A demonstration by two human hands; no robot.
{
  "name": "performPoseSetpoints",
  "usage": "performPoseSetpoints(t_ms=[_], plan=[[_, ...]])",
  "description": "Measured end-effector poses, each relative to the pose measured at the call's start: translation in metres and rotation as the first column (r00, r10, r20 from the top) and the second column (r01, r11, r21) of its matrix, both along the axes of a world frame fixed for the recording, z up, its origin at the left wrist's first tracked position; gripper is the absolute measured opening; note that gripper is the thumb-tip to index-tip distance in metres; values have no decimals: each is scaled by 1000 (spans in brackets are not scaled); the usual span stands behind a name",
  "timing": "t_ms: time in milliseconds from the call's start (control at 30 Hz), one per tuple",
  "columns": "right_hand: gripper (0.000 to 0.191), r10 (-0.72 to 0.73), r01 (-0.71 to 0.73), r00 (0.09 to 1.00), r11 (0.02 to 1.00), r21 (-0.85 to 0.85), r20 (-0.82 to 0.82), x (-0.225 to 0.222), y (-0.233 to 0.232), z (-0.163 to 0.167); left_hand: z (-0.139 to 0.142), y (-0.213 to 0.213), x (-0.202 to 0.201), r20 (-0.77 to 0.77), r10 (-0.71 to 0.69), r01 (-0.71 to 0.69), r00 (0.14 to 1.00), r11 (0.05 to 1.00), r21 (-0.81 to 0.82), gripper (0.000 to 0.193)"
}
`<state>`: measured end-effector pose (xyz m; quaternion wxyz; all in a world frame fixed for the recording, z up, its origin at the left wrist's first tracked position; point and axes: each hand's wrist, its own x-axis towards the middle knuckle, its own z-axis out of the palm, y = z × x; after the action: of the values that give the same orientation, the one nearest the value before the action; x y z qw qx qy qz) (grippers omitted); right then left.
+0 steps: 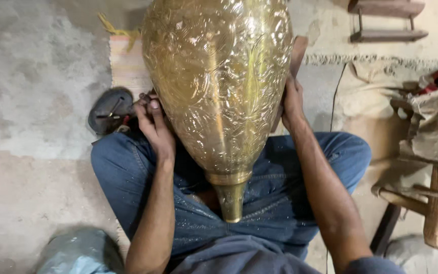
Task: The person sits cross-legged on the floor and uses a chisel and wooden mallet to engrave intricate floral patterns into a large brass vessel. The person repeatedly taps the chisel to carve the design, occasionally rotating the vessel to access different areas.
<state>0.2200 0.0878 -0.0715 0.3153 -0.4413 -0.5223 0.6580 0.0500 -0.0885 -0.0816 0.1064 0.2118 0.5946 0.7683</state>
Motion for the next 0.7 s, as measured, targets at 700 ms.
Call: performPoseSetpoints(t_ms=[700], plan=[[80, 65, -116, 984, 940, 320, 166, 42, 5, 4, 28, -6, 45, -296, 38, -63, 954, 995, -74, 20]])
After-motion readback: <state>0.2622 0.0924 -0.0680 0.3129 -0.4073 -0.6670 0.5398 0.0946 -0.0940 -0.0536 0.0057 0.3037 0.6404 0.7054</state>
